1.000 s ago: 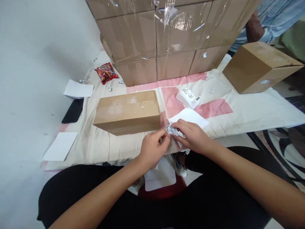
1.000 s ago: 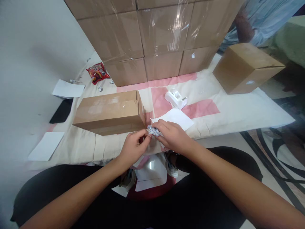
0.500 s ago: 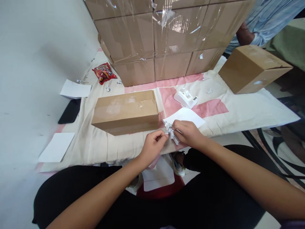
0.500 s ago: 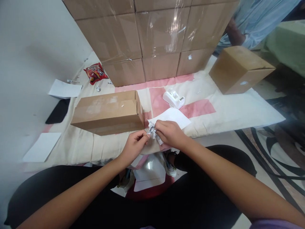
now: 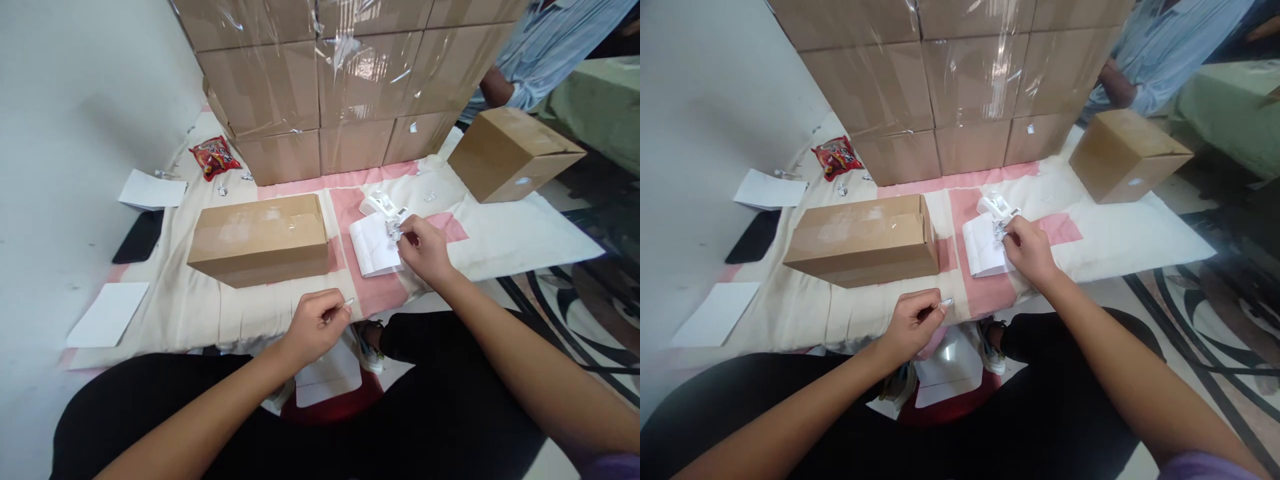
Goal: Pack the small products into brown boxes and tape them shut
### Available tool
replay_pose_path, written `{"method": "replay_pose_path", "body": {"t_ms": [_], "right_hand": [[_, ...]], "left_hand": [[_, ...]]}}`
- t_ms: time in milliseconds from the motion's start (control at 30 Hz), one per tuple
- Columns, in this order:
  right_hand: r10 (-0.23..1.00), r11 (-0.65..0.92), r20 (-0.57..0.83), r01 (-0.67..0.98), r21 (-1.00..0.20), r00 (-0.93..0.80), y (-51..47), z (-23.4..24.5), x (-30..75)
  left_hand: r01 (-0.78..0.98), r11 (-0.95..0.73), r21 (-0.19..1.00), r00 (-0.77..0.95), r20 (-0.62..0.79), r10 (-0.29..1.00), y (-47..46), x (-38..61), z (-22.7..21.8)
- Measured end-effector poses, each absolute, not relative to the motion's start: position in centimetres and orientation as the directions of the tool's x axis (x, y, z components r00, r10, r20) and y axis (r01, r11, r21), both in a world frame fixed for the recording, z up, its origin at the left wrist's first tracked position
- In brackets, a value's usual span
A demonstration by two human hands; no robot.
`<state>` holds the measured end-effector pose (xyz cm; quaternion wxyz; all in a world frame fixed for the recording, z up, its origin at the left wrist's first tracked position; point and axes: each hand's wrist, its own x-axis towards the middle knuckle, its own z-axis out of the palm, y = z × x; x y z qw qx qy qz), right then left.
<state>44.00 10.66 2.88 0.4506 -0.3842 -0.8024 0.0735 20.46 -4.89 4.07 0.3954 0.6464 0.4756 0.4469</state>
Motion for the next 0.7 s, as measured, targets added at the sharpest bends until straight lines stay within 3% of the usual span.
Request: {"method": "replay_pose_path", "body": {"t_ms": [133,233,367,467,633,700], "right_hand": [[0.740,0.568,0.672,0.505,-0.649,0.030,12.6,4.0,46.5],[0.726,0.486,0.605,0.379,-0.788,0.328,15.0,4.9,48.9],[0.663,0.416,0.498,0.278,-0.866,0.559,18.1,5.6,52.4],[0.573,0.444,0.569,0.360,-0.820,0.590,19.4,5.2,54.4],[0.280,0.445,0.867,0.745,-0.497,0.412,20.8,4.5,56.9],[0.292,0.446,0.885,0.767,-0.461,0.363,21.4,4.2,57.1]], "left_hand": [[0.171,-0.149,0.974,0.127,0.129,0.984,-4.8,20.1,4.6],[0.060,-0.034,0.998,0.086,0.029,0.996,-4.6,20.2,4.8],[0.034,-0.004,0.999,0.085,0.001,0.996,-4.4,20.4,4.7],[0.054,0.000,0.999,0.077,-0.004,0.997,-4.3,20.5,4.5],[0.081,0.003,0.997,0.106,-0.011,0.994,-4.3,20.5,3.9],[0.081,0.014,0.997,0.094,-0.021,0.995,-4.2,20.6,3.8]]}}
